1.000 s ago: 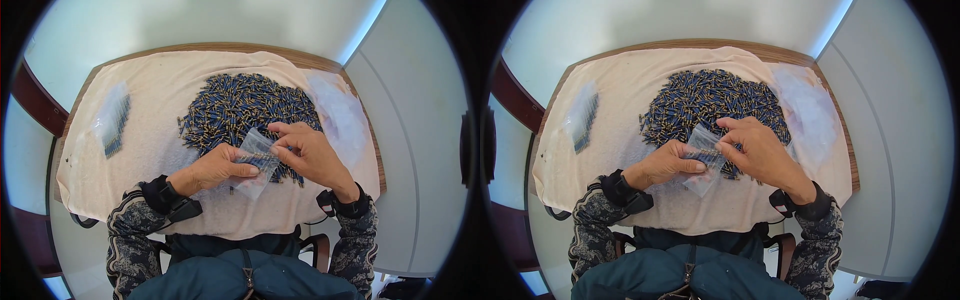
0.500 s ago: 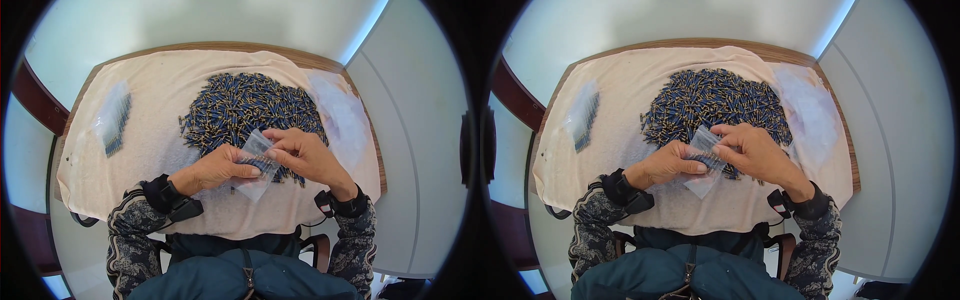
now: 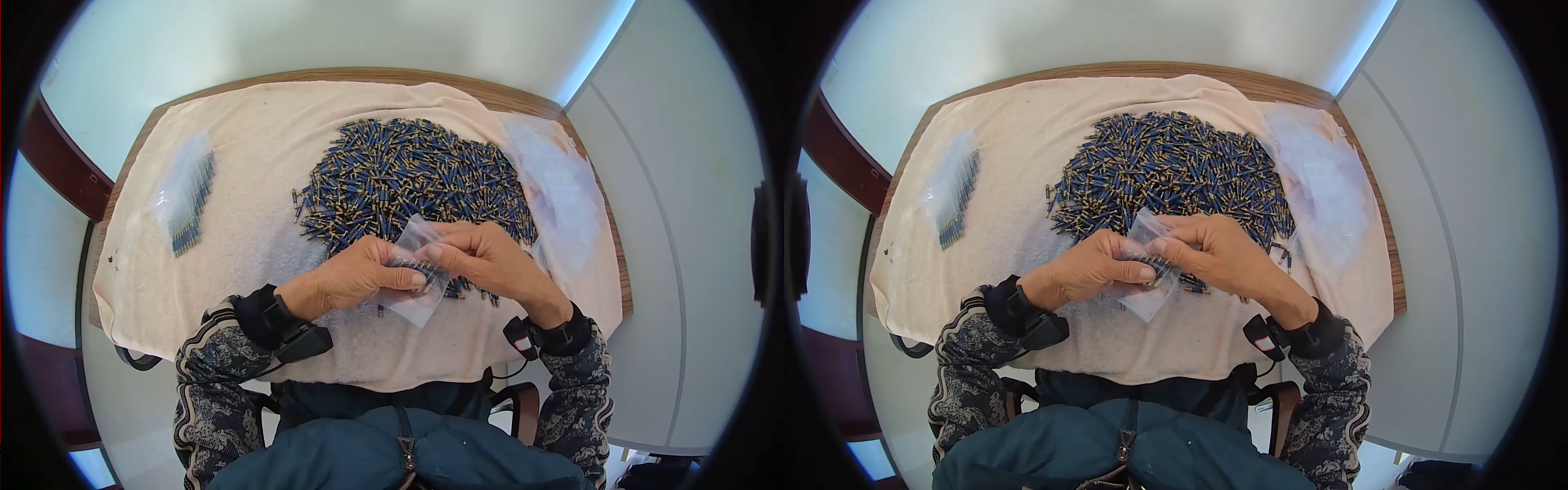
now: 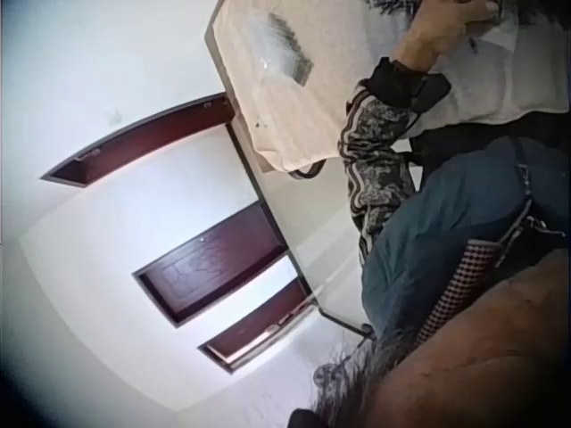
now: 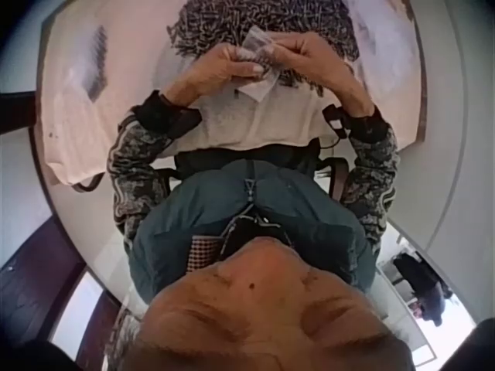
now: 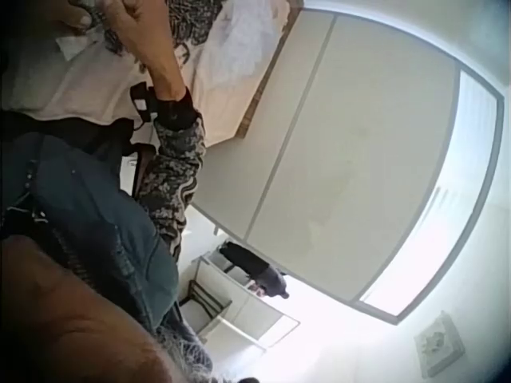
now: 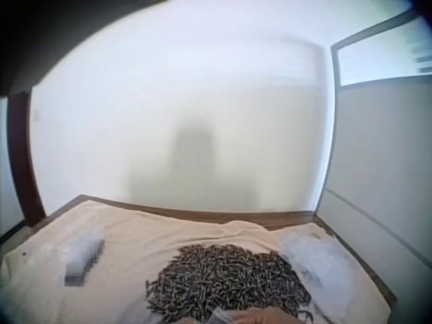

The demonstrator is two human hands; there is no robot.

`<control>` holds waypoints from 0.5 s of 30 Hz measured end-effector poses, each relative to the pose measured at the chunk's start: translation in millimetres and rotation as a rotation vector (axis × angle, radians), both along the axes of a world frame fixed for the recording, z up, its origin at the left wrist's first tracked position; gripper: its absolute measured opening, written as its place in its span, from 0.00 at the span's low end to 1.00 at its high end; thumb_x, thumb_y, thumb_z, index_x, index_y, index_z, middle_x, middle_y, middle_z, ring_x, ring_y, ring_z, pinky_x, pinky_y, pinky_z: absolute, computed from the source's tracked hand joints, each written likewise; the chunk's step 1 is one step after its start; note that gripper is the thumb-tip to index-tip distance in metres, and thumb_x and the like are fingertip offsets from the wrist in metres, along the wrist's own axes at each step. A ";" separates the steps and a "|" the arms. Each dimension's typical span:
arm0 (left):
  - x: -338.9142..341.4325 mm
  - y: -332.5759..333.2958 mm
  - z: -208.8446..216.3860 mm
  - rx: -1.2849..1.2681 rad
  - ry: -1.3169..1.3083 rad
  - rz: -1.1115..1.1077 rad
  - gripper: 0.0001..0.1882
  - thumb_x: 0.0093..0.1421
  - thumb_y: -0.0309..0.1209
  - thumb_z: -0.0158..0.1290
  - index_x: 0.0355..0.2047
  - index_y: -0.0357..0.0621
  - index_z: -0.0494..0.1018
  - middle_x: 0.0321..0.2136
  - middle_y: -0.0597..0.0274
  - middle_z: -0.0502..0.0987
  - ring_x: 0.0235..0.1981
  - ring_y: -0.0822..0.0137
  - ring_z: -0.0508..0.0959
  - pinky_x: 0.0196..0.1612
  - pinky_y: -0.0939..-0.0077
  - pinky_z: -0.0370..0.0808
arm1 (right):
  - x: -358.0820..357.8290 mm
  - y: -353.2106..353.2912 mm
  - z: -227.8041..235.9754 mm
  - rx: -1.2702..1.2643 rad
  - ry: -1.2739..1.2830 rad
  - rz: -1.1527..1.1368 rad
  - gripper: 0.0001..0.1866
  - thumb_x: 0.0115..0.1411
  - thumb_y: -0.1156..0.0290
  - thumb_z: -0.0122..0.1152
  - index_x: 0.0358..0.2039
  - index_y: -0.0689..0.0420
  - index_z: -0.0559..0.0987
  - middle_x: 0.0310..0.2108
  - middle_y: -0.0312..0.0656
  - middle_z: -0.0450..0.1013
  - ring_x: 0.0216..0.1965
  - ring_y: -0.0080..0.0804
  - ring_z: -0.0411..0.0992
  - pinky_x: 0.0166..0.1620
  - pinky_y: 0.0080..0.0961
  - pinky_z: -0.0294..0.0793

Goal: Packaging small plastic wall anchors into zip-lock bags.

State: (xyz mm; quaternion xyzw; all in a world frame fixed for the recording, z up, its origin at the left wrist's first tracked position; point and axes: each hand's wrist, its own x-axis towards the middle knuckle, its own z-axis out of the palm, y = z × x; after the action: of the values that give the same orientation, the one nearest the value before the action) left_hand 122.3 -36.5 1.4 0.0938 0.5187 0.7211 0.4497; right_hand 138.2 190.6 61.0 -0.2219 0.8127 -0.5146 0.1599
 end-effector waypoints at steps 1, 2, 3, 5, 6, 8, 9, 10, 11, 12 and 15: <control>0.2 0.0 -0.6 -0.001 0.000 0.001 0.13 0.59 0.25 0.61 0.45 0.36 0.78 0.38 0.61 0.81 0.37 0.74 0.80 0.42 0.80 0.78 | 0.9 -1.8 0.8 0.026 -0.028 -0.004 0.13 0.65 0.67 0.57 0.43 0.61 0.83 0.49 0.48 0.77 0.45 0.29 0.74 0.46 0.24 0.72; 0.2 0.1 -2.2 0.009 -0.004 0.005 0.14 0.59 0.25 0.61 0.45 0.36 0.78 0.38 0.61 0.81 0.37 0.74 0.80 0.43 0.80 0.78 | 1.8 -3.2 1.3 0.053 -0.056 -0.008 0.13 0.66 0.66 0.57 0.43 0.60 0.83 0.50 0.48 0.76 0.45 0.29 0.74 0.46 0.25 0.72; -0.2 0.8 -3.6 0.020 -0.008 0.007 0.14 0.59 0.25 0.61 0.46 0.36 0.78 0.39 0.61 0.81 0.38 0.74 0.80 0.44 0.80 0.78 | 2.3 -3.7 1.6 0.081 -0.084 -0.013 0.13 0.66 0.66 0.57 0.43 0.60 0.83 0.50 0.48 0.76 0.45 0.30 0.74 0.47 0.25 0.72; -0.2 1.9 -3.7 0.032 -0.013 0.009 0.15 0.59 0.25 0.61 0.47 0.37 0.78 0.39 0.61 0.81 0.38 0.74 0.80 0.44 0.80 0.78 | 1.4 -0.8 2.1 0.080 -0.006 -0.026 0.12 0.65 0.67 0.57 0.42 0.61 0.83 0.50 0.48 0.76 0.45 0.31 0.74 0.47 0.26 0.72; -0.1 2.4 -3.5 0.038 -0.013 0.010 0.16 0.58 0.24 0.61 0.47 0.36 0.77 0.39 0.60 0.81 0.38 0.73 0.80 0.44 0.80 0.78 | 0.6 1.6 2.6 0.080 0.073 -0.038 0.12 0.65 0.67 0.58 0.41 0.61 0.83 0.50 0.49 0.76 0.45 0.32 0.74 0.48 0.27 0.72; 0.5 3.1 -1.8 0.047 -0.015 0.014 0.17 0.58 0.24 0.61 0.48 0.36 0.77 0.39 0.60 0.81 0.39 0.73 0.80 0.45 0.80 0.78 | -0.3 5.3 3.9 0.079 0.150 -0.049 0.12 0.64 0.67 0.58 0.40 0.61 0.83 0.50 0.49 0.76 0.45 0.34 0.75 0.48 0.28 0.72; 0.6 3.0 -1.7 0.047 -0.016 0.015 0.17 0.58 0.24 0.61 0.48 0.36 0.77 0.39 0.60 0.81 0.39 0.73 0.80 0.45 0.80 0.78 | -0.3 7.0 5.9 0.150 0.279 -0.035 0.12 0.63 0.67 0.59 0.39 0.61 0.83 0.49 0.49 0.77 0.44 0.36 0.75 0.47 0.29 0.72; 0.5 2.7 -1.5 0.037 -0.004 0.011 0.17 0.58 0.23 0.61 0.49 0.35 0.77 0.39 0.60 0.81 0.39 0.73 0.80 0.45 0.80 0.78 | 0.0 8.2 8.2 0.222 0.408 -0.022 0.11 0.62 0.67 0.59 0.37 0.61 0.83 0.47 0.48 0.77 0.43 0.38 0.75 0.47 0.31 0.72; 0.3 2.5 -1.4 0.027 0.008 0.008 0.18 0.58 0.23 0.61 0.49 0.35 0.76 0.39 0.60 0.81 0.39 0.73 0.80 0.45 0.80 0.78 | 0.6 8.6 10.1 0.293 0.537 -0.008 0.11 0.61 0.67 0.59 0.36 0.61 0.83 0.46 0.48 0.78 0.42 0.41 0.75 0.46 0.33 0.72; 0.2 2.3 -1.2 0.018 0.020 0.005 0.18 0.58 0.23 0.61 0.50 0.35 0.76 0.40 0.60 0.81 0.40 0.74 0.80 0.44 0.80 0.78 | 1.4 8.2 11.6 0.293 0.536 -0.007 0.11 0.61 0.67 0.59 0.36 0.61 0.83 0.46 0.48 0.78 0.42 0.41 0.75 0.46 0.33 0.72; -0.7 2.0 -0.1 -0.013 0.065 -0.028 0.19 0.57 0.22 0.61 0.49 0.34 0.76 0.40 0.60 0.81 0.39 0.74 0.80 0.44 0.81 0.77 | 5.2 7.3 15.7 0.401 0.542 0.050 0.08 0.60 0.70 0.61 0.32 0.62 0.83 0.47 0.47 0.78 0.41 0.40 0.73 0.47 0.35 0.71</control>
State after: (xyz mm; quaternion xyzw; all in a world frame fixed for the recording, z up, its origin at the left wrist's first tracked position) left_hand 121.7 -34.4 1.4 0.1217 0.5364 0.7079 0.4431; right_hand 143.3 197.9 76.6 -0.3347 0.9049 -0.2627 -0.0088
